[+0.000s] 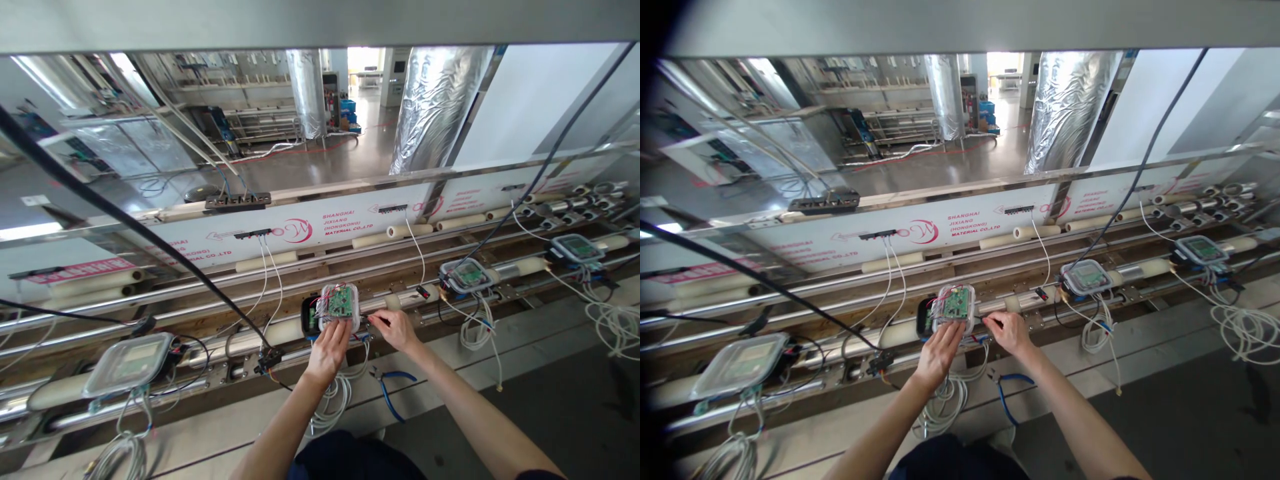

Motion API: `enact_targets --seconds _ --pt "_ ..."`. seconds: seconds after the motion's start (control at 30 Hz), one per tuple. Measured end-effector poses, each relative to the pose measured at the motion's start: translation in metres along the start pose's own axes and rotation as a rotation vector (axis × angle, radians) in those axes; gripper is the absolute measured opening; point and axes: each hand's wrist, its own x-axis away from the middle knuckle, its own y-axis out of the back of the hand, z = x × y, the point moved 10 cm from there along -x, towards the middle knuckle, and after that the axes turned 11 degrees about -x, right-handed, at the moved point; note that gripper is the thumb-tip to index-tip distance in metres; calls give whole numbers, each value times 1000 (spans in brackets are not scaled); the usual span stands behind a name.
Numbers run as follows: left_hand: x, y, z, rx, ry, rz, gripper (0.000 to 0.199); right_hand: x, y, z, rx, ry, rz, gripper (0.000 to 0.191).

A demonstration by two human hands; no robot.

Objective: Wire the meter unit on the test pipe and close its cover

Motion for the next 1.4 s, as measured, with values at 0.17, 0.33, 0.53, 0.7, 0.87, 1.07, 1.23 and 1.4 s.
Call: enact_targets --seconds 0.17,0.33,0.53,0.7,0.87,1.07,1.23,1.4 --pt "5 -1 1 -2 -37 -11 39 3 -4 -2 -123 -27 -31 39" --pt "3 -1 3 4 -52 24 35 4 0 1 -217 -44 -58 38" --pt "-1 5 2 26 -87 12 35 5 4 8 -281 -58 -76 39" --pt "-4 7 2 56 -111 25 35 4 4 17 -310 -64 -74 41" --pt "-4 10 4 85 -116 40 32 1 7 25 -296 -59 -64 40" --pt "-9 21 9 142 6 88 25 1 7 34 -196 -38 -8 40" --pt "-12 21 25 199 320 120 24 9 0 40 -106 -36 27 41" --pt "-3 23 34 243 405 78 25 46 12 -2 72 -150 -29 38"
